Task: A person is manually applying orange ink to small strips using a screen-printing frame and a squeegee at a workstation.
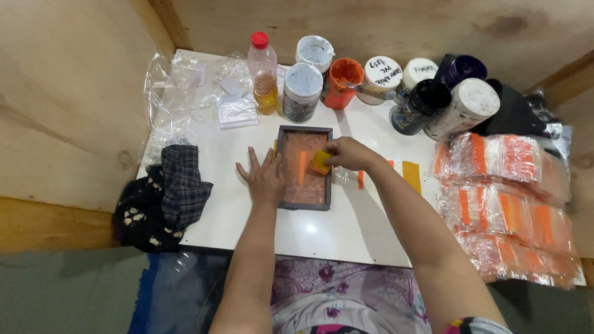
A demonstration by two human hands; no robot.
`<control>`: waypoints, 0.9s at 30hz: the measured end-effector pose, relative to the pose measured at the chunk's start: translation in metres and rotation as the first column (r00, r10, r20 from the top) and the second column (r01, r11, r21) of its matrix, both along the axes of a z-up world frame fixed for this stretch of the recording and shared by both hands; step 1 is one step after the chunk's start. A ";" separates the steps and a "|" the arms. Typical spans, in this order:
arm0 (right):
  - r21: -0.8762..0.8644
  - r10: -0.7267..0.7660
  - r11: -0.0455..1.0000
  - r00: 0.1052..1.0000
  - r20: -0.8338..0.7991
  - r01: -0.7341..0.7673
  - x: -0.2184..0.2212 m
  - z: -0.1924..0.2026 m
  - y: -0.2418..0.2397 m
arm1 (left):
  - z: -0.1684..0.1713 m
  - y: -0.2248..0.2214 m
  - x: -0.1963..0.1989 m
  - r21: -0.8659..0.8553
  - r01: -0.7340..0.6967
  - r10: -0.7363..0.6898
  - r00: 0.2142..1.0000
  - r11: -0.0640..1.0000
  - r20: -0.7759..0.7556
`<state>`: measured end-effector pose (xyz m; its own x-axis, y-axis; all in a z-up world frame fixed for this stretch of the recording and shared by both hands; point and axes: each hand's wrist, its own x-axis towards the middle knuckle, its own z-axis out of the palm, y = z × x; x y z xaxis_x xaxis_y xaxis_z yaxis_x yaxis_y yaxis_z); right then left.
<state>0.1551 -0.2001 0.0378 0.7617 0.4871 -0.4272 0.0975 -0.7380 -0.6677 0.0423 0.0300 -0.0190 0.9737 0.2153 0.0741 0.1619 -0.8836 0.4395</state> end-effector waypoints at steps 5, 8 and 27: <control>0.055 -0.128 0.990 0.992 0.001 0.128 0.000 -0.013 0.007 | 0.002 0.000 -0.001 -0.011 -0.002 0.002 1.000 1.000 0.003; -0.073 -0.033 0.996 0.967 0.251 0.053 -0.002 -0.020 0.027 | 0.004 0.000 0.000 -0.012 -0.001 0.001 1.000 1.000 0.004; -0.154 0.109 0.988 0.746 0.657 -0.009 -0.052 -0.021 0.044 | 0.005 0.002 0.000 0.003 0.006 -0.006 1.000 1.000 -0.028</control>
<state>0.1027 -0.1566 0.0172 0.8481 0.5183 0.1100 0.5243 -0.7910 -0.3154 0.0423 0.0315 -0.0143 0.9768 0.2090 0.0475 0.1685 -0.8859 0.4322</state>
